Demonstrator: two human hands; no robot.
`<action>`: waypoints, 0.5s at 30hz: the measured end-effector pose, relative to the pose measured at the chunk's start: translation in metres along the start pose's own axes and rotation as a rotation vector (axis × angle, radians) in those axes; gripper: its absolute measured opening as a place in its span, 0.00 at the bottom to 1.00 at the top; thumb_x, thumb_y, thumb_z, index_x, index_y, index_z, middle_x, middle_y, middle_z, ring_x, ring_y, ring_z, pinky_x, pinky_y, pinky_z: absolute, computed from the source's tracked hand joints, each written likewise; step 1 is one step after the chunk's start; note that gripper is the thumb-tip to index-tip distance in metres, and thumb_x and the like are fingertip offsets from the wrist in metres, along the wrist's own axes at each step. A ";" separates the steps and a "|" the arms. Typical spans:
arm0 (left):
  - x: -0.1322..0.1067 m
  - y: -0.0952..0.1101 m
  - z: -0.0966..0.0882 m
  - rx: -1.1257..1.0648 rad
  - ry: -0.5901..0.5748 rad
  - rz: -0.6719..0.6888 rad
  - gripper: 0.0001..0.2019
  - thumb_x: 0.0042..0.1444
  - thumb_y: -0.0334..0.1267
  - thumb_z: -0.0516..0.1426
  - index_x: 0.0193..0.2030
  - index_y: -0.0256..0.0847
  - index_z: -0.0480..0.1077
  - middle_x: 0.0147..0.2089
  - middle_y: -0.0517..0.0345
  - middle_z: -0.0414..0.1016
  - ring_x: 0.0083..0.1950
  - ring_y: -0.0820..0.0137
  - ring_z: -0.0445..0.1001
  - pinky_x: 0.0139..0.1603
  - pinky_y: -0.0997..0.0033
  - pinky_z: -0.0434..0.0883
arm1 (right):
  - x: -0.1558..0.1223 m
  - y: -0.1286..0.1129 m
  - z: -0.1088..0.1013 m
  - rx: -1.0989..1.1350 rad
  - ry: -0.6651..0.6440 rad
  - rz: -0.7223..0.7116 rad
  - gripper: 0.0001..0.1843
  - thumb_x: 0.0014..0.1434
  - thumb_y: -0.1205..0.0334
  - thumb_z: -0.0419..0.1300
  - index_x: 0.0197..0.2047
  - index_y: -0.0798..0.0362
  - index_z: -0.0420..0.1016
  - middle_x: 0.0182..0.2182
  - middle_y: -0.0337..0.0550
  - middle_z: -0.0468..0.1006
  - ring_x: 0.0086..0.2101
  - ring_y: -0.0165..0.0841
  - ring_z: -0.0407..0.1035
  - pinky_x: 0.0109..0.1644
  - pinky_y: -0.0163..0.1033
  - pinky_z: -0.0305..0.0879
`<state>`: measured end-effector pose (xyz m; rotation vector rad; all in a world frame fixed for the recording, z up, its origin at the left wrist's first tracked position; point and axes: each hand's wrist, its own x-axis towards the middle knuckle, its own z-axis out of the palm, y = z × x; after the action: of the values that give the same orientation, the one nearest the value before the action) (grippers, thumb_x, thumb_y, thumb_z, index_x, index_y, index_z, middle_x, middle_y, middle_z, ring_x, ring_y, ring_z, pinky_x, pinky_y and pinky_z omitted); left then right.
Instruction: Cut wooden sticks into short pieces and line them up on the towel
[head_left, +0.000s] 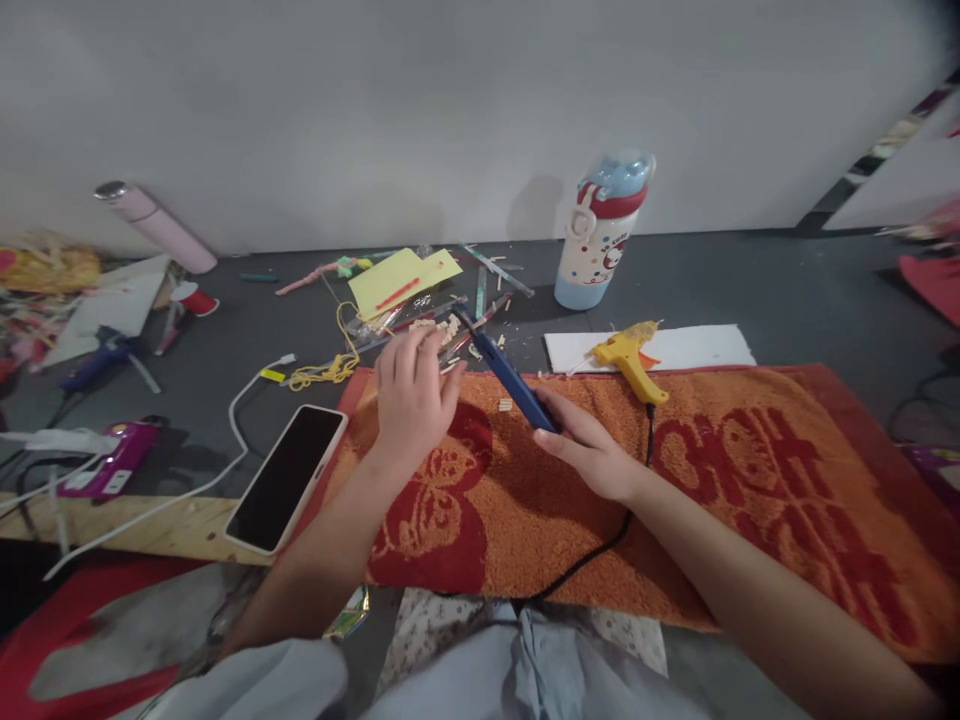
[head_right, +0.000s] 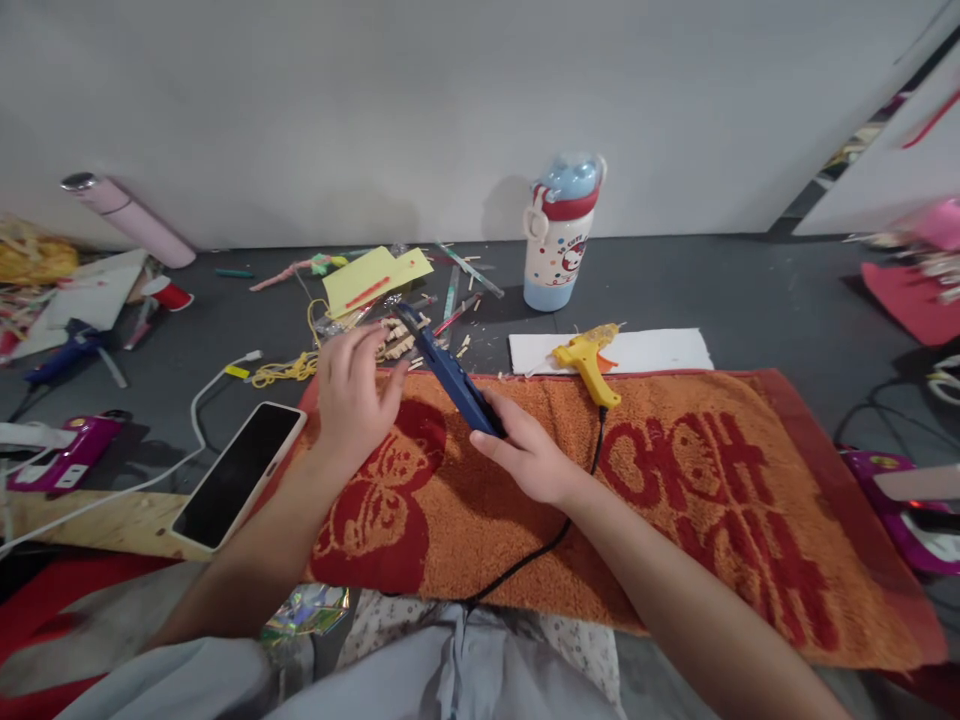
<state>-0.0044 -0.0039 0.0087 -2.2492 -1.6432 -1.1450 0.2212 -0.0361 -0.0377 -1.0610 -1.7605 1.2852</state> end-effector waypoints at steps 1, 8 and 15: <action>-0.002 0.004 0.001 -0.021 0.010 0.009 0.11 0.58 0.43 0.55 0.41 0.37 0.69 0.46 0.42 0.74 0.53 0.58 0.70 0.55 0.57 0.65 | 0.001 0.001 0.002 0.036 0.021 0.011 0.35 0.59 0.41 0.54 0.64 0.52 0.60 0.60 0.53 0.68 0.58 0.47 0.63 0.63 0.55 0.57; -0.022 0.028 0.018 -0.847 -0.545 -0.337 0.17 0.59 0.50 0.54 0.47 0.39 0.67 0.47 0.49 0.75 0.48 0.64 0.74 0.50 0.63 0.70 | 0.002 -0.003 0.013 0.168 0.009 -0.005 0.35 0.59 0.39 0.54 0.62 0.52 0.61 0.59 0.52 0.68 0.58 0.46 0.63 0.64 0.54 0.55; -0.031 0.041 0.031 -1.251 -0.529 -0.578 0.30 0.43 0.54 0.66 0.45 0.40 0.61 0.50 0.46 0.73 0.49 0.62 0.75 0.49 0.60 0.72 | -0.002 -0.006 0.022 0.111 -0.030 -0.044 0.35 0.61 0.41 0.52 0.64 0.53 0.59 0.62 0.54 0.65 0.60 0.46 0.60 0.65 0.54 0.53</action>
<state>0.0421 -0.0280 -0.0199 -3.0058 -2.2330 -2.4017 0.2010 -0.0477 -0.0377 -0.9396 -1.7042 1.3617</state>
